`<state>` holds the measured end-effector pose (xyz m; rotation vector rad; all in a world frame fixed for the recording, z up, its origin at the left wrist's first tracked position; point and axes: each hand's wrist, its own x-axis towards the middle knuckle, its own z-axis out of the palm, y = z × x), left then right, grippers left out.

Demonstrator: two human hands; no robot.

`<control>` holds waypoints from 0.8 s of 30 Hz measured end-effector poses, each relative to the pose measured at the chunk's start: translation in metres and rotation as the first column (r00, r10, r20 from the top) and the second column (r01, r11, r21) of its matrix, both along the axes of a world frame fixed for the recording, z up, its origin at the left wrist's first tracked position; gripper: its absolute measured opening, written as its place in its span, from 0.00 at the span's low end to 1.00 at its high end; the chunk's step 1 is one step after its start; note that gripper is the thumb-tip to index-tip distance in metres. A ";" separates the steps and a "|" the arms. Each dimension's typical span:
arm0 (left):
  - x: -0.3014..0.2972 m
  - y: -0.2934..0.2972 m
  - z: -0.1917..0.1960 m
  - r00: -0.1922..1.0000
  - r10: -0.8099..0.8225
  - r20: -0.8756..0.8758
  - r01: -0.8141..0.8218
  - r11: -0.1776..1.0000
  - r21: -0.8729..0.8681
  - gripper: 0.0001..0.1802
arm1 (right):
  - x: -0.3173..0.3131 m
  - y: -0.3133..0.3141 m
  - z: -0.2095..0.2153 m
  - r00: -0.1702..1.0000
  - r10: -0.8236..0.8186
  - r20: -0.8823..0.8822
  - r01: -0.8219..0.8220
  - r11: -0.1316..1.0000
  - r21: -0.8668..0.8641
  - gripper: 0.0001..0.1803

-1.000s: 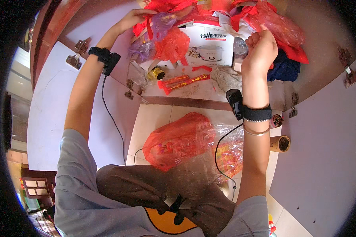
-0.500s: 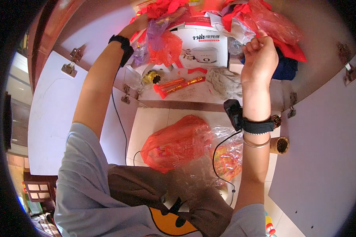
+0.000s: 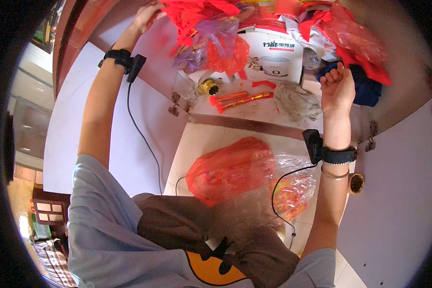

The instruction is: The person wipes the exterior of a reddish-brown cabinet with a cloth, then opens it and sorts through items on the shelf. They handle a cylindrical container, red plastic bags, and bundles of sticks, moving them around and placing them back on the shelf.

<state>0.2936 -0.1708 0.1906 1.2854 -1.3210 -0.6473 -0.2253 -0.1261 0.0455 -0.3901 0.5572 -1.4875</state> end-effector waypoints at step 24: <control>-0.112 -0.030 -0.079 0.879 0.006 0.477 -0.115 0.973 0.198 0.32 | -0.013 0.013 -0.076 0.981 0.192 -0.033 -0.177 0.948 0.263 0.07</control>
